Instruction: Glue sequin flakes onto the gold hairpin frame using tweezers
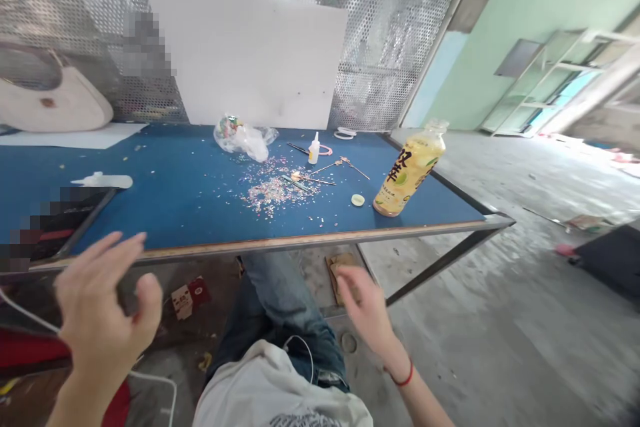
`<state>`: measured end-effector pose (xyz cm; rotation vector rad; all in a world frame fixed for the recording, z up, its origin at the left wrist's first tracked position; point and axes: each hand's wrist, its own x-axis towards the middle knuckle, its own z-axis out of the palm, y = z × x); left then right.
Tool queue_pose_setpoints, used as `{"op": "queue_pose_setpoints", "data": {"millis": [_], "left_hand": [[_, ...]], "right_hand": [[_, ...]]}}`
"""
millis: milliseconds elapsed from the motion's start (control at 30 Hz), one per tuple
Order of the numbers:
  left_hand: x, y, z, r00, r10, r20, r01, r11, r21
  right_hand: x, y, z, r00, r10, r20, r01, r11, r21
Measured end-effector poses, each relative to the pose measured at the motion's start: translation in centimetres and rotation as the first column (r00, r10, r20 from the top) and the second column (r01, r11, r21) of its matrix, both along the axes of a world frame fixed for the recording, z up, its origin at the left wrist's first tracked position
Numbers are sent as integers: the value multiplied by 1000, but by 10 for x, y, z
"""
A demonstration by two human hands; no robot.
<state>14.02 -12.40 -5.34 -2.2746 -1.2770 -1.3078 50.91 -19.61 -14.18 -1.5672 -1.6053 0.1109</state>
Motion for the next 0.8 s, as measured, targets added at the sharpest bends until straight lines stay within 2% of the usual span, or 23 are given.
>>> {"op": "queue_pose_setpoints", "data": {"millis": [33, 67, 100, 133, 167, 200, 233, 300, 367, 500, 633, 733, 800], "left_hand": [[11, 1, 7, 1000, -28, -5, 28, 998, 53], [19, 4, 13, 996, -81, -44, 83, 995, 46], [26, 10, 18, 991, -117, -58, 119, 993, 23], [32, 17, 21, 983, -157, -99, 156, 988, -21], [37, 25, 23, 967, -203, -156, 195, 979, -67], [42, 35, 24, 951, -241, -195, 224, 969, -104], [47, 45, 25, 938, -270, -218, 249, 961, -119], [54, 65, 27, 894, -347, -283, 299, 933, -199], [59, 84, 30, 877, -379, -294, 294, 909, -296], [55, 121, 36, 892, -358, -277, 245, 897, -368], [58, 144, 43, 905, -363, -220, 240, 865, -440], [84, 146, 63, 905, -406, -127, 301, 822, -484], [114, 144, 85, 885, -464, -39, 381, 770, -511]], "right_hand": [[12, 4, 19, 996, -88, -10, 88, 992, 90], [26, 10, 40, 977, -211, -34, 213, 952, 218], [41, 18, 62, 927, -365, -84, 368, 847, 384], [56, 28, 83, 887, -442, -135, 451, 762, 464], [71, 40, 102, 871, -455, -183, 484, 740, 467], [85, 54, 118, 871, -430, -237, 491, 762, 422], [98, 67, 131, 875, -385, -293, 472, 813, 341], [117, 92, 145, 887, -257, -384, 345, 921, 181], [128, 111, 148, 895, -236, -379, 316, 934, 164], [139, 130, 151, 903, -216, -371, 302, 934, 192], [153, 146, 168, 897, -187, -400, 302, 921, 247], [152, 161, 188, 883, -103, -458, 262, 917, 300], [138, 170, 202, 882, 18, -471, 161, 928, 337]]}}
